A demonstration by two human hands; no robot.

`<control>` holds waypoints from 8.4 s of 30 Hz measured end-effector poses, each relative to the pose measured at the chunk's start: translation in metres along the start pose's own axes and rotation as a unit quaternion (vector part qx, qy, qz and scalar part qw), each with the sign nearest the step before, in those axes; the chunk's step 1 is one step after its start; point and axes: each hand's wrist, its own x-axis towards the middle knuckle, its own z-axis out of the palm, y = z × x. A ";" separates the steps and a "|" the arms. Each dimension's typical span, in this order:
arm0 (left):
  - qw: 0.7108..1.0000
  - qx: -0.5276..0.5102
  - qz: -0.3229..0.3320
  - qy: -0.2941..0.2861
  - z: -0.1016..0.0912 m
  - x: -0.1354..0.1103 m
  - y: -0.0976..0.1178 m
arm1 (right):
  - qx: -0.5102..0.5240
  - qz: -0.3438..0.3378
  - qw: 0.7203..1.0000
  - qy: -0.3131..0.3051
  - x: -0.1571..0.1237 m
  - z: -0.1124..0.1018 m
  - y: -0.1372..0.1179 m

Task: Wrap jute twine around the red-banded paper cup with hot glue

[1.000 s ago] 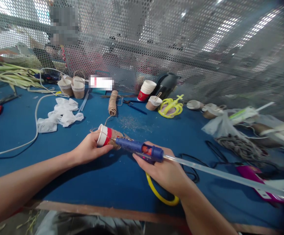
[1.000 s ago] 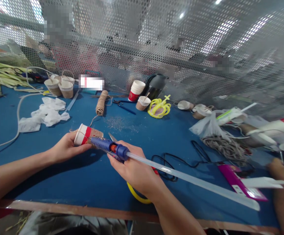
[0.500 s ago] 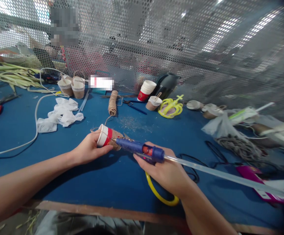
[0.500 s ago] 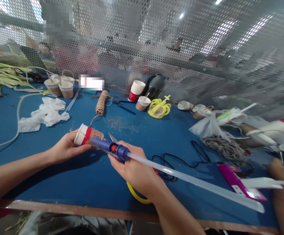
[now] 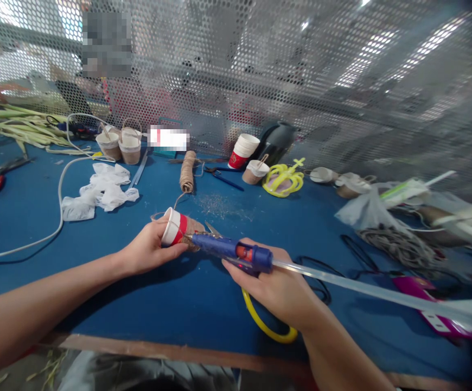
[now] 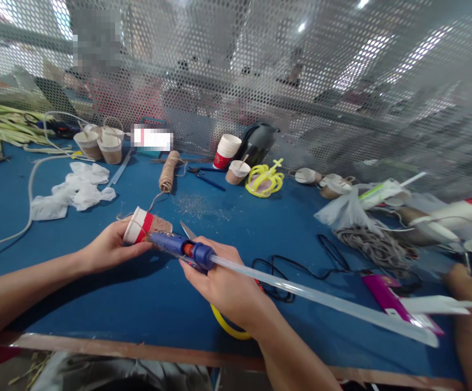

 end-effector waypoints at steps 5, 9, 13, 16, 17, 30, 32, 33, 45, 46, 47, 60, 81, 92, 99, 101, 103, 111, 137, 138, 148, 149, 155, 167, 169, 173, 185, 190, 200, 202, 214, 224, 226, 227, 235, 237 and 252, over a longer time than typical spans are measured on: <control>0.999 0.026 0.020 -0.001 -0.001 0.001 0.000 | -0.012 -0.001 1.000 0.005 -0.001 0.000 0.002; 0.999 0.031 0.037 0.004 -0.001 0.001 -0.002 | -0.007 0.003 1.000 0.007 -0.001 -0.001 0.003; 0.997 0.040 0.060 0.000 -0.002 0.001 -0.002 | 0.009 0.004 1.000 0.020 0.001 -0.002 0.002; 0.996 0.045 0.073 -0.007 -0.002 0.000 -0.001 | 0.013 0.002 0.999 0.034 0.002 -0.002 0.001; 0.996 0.046 0.077 -0.007 -0.002 0.000 -0.001 | 0.014 0.001 0.999 0.041 0.003 -0.002 0.001; 0.991 0.075 0.115 0.001 -0.004 0.001 -0.001 | -0.023 -0.034 0.999 0.015 0.002 -0.011 -0.005; 0.990 0.077 0.116 0.000 -0.004 0.001 -0.001 | -0.035 -0.037 0.998 0.026 0.002 -0.010 -0.004; 0.990 0.078 0.119 -0.004 -0.004 0.001 0.000 | -0.041 -0.038 0.998 0.033 0.002 -0.009 -0.003; 0.986 0.078 0.145 -0.025 -0.003 0.000 -0.001 | -0.114 -0.116 0.986 0.040 0.004 -0.013 0.002; 0.986 0.078 0.143 -0.026 -0.003 -0.001 -0.001 | -0.131 -0.129 0.982 0.040 0.004 -0.013 0.003; 0.987 0.077 0.141 -0.027 -0.003 -0.001 -0.001 | -0.151 -0.146 0.977 0.042 0.003 -0.012 0.005; 0.987 0.071 0.142 -0.029 -0.004 -0.001 0.001 | -0.139 -0.106 0.984 0.022 0.005 -0.014 0.004; 0.985 0.078 0.146 -0.051 -0.005 -0.001 0.005 | -0.148 -0.096 0.984 0.022 0.005 -0.014 0.005; 0.988 0.084 0.123 -0.044 -0.005 -0.001 0.005 | -0.095 -0.081 0.992 0.022 0.005 -0.015 0.001; 0.987 0.092 0.123 -0.040 -0.005 -0.001 0.002 | -0.153 -0.118 0.981 0.012 0.003 -0.015 0.003; 0.987 0.095 0.123 -0.042 -0.005 -0.001 0.002 | -0.180 -0.141 0.974 0.006 0.002 -0.015 0.006; 0.987 0.095 0.123 -0.043 -0.005 -0.001 0.002 | -0.194 -0.159 0.968 0.005 0.001 -0.015 0.007; 0.988 0.091 0.122 -0.036 -0.004 -0.001 0.001 | -0.099 -0.085 0.991 0.018 0.004 -0.016 -0.002; 0.985 0.082 0.144 -0.043 -0.007 0.001 0.001 | -0.044 -0.052 0.998 0.006 0.003 -0.018 -0.006; 0.985 0.081 0.144 -0.041 -0.006 0.001 0.001 | -0.043 -0.045 0.998 0.002 0.003 -0.018 -0.006; 0.986 0.071 0.149 -0.025 -0.006 0.002 0.002 | -0.076 -0.031 0.996 -0.021 -0.001 -0.016 -0.004; 0.986 0.071 0.150 -0.025 -0.006 0.002 0.001 | -0.076 -0.030 0.996 -0.021 -0.001 -0.016 -0.003; 0.983 0.082 0.160 -0.032 -0.007 0.001 0.001 | -0.013 -0.021 1.000 -0.014 0.000 -0.016 -0.002; 0.981 0.085 0.168 -0.045 -0.006 -0.001 0.006 | 0.014 0.100 0.995 -0.004 -0.001 -0.015 0.002; 0.980 0.087 0.170 -0.048 -0.006 -0.002 0.007 | 0.014 0.113 0.994 -0.001 -0.001 -0.014 0.002; 0.977 0.102 0.178 -0.049 -0.006 -0.002 0.010 | 0.030 0.121 0.992 -0.009 0.000 -0.012 0.004; 0.981 0.089 0.163 -0.051 -0.006 -0.001 0.008 | 0.020 0.093 0.995 -0.018 -0.001 -0.016 0.001; 0.979 0.100 0.170 -0.051 -0.006 -0.001 0.010 | 0.010 0.104 0.995 -0.007 -0.002 -0.013 0.002; 0.984 0.076 0.152 -0.046 -0.007 -0.001 0.004 | 0.034 0.085 0.996 -0.005 -0.002 -0.015 -0.001; 0.984 0.077 0.153 -0.046 -0.007 -0.001 0.005 | 0.031 0.083 0.996 -0.005 -0.002 -0.015 -0.001; 0.985 0.079 0.144 -0.042 -0.006 0.001 0.005 | 0.017 0.040 0.999 -0.011 -0.005 -0.013 0.000; 0.984 0.079 0.158 -0.021 -0.008 0.000 0.006 | 0.152 0.152 0.975 -0.051 -0.002 -0.014 -0.003; 0.984 0.082 0.159 -0.017 -0.008 0.000 0.005 | 0.213 0.175 0.959 -0.068 0.001 -0.016 0.000; 0.983 0.088 0.159 -0.013 -0.008 0.000 0.005 | 0.245 0.179 0.950 -0.071 0.003 -0.016 0.001; 0.979 0.117 0.165 0.006 -0.006 0.000 0.002 | 0.359 0.238 0.901 0.039 0.032 -0.016 0.037; 0.978 0.122 0.166 0.008 -0.006 0.000 0.001 | 0.324 0.270 0.906 0.036 0.044 -0.013 0.049; 0.980 0.136 0.141 -0.024 -0.003 0.000 0.003 | -0.031 0.231 0.968 0.096 0.085 0.002 0.067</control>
